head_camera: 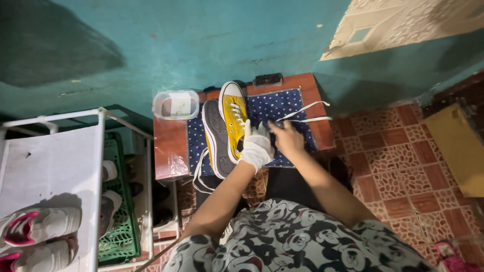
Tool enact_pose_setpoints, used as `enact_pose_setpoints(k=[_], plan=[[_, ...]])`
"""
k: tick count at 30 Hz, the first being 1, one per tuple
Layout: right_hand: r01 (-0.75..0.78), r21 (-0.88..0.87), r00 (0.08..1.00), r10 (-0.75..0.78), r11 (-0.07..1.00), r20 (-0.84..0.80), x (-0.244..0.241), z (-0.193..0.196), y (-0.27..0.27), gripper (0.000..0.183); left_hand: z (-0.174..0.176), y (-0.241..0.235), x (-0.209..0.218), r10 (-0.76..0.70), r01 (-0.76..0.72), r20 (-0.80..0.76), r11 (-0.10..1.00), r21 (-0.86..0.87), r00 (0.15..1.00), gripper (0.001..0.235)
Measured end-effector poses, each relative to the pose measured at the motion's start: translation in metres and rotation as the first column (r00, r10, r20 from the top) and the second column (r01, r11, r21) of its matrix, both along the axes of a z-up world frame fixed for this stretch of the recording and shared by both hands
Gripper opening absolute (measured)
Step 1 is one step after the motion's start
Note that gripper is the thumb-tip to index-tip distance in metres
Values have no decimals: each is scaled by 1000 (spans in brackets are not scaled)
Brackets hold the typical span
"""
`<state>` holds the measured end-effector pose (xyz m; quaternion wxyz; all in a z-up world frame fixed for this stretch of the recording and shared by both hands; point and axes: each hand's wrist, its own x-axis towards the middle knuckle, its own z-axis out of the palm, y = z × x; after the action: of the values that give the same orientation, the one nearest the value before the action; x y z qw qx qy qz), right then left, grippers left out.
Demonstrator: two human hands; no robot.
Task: The person scrubs the white rubber toe cap and sides of a yellow sneaker with a brush. They then scrub the white rubber sole of the same shoe. Finally, the person removes the laces from the shoe and scrubs them with the brush.
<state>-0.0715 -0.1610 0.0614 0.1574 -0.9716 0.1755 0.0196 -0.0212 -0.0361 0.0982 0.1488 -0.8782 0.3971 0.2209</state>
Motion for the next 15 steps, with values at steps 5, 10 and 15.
enact_pose_setpoints(k=[5, 10, 15], plan=[[194, -121, 979, -199, 974, -36, -4, 19, -45, 53, -74, 24, 8, 126, 222, 432, 711, -668, 893, 22], [367, -67, 928, -370, 928, -45, -7, -9, -104, 61, -82, 23, 9, 118, 209, 407, 709, -673, 906, 7], [88, -137, 985, -66, 987, 160, -19, 3, -15, 59, -79, 23, 2, 100, 160, 367, 774, -613, 925, 10]])
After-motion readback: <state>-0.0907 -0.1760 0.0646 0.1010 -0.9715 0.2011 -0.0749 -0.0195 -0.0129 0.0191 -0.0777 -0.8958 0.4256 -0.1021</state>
